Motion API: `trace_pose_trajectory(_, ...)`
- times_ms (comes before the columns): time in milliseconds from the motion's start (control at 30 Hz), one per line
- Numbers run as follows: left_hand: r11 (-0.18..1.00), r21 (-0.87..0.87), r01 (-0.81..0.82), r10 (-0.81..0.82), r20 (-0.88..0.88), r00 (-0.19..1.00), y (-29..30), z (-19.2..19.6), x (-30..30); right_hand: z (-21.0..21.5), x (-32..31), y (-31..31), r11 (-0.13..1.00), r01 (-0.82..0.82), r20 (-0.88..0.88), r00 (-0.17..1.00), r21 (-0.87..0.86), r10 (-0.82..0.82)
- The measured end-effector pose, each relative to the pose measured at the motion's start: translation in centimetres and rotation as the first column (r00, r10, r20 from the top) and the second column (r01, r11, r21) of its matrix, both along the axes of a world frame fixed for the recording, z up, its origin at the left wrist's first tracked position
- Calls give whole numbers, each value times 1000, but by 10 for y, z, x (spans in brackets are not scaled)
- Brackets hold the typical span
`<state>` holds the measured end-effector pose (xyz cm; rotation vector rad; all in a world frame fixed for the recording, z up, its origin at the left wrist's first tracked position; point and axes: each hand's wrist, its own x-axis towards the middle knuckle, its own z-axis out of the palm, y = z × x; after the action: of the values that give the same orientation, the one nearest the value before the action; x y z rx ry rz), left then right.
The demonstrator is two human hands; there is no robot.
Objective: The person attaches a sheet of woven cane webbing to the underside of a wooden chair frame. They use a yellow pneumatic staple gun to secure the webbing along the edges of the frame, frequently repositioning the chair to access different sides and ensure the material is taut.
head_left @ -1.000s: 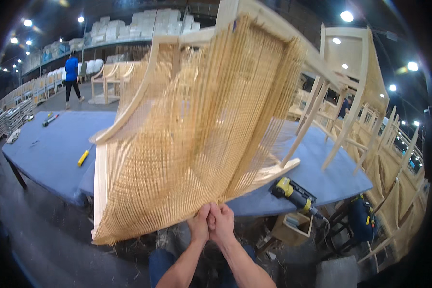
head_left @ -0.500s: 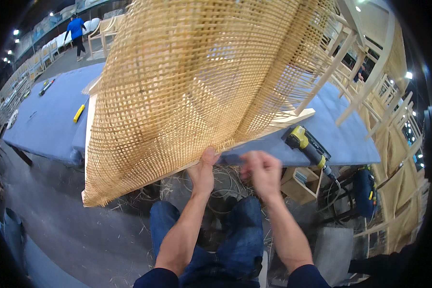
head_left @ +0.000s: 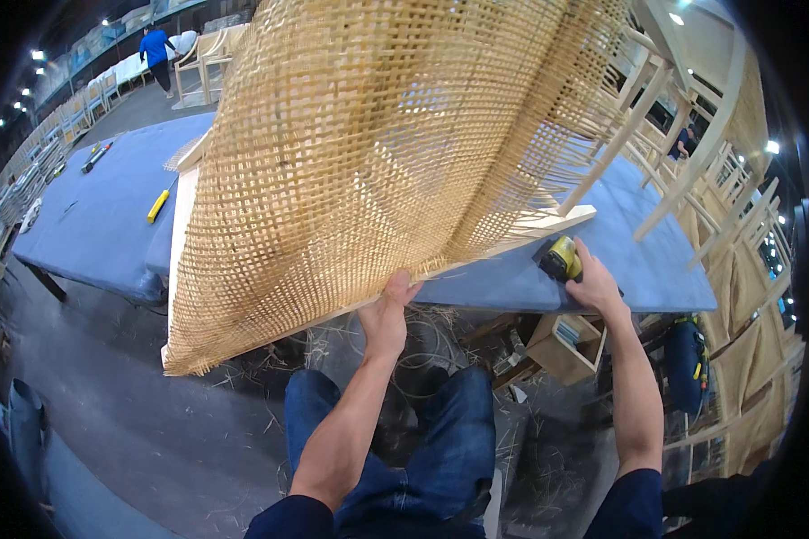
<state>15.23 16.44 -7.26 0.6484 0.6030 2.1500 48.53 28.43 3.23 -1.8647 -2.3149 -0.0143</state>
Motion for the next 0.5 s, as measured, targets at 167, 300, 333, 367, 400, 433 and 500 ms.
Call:
trace_pose_trajectory(167,999,-36,9,-8,12,1000,-1,11,3,17,-12,-17,999,33,-67,997,-30,-34)
trace_pose_trajectory(300,1000,-4,-24,24,-17,1000,-3,5,1,20,-20,-95,995,-83,-533,840,59,102)
trace_pose_trajectory(333,1000,8,-20,20,-22,1000,-3,4,-1,10,-20,-113,995,-92,-712,697,24,82)
trace_pose_trajectory(367,1000,21,-18,19,-41,999,-3,6,-1,2,-21,-128,994,-110,-860,507,-5,51)
trace_pose_trajectory(400,1000,6,-14,15,-61,998,-3,1,-4,0,-41,-146,983,-133,-921,384,-126,-66)
trace_pose_trajectory(433,1000,-3,6,-6,-72,997,-1,-2,-4,2,-63,-167,960,-153,-946,263,-235,-190)
trace_pose_trajectory(500,1000,-9,15,-15,-79,997,-1,0,-2,-10,-91,-187,963,-219,-963,251,-159,-102)
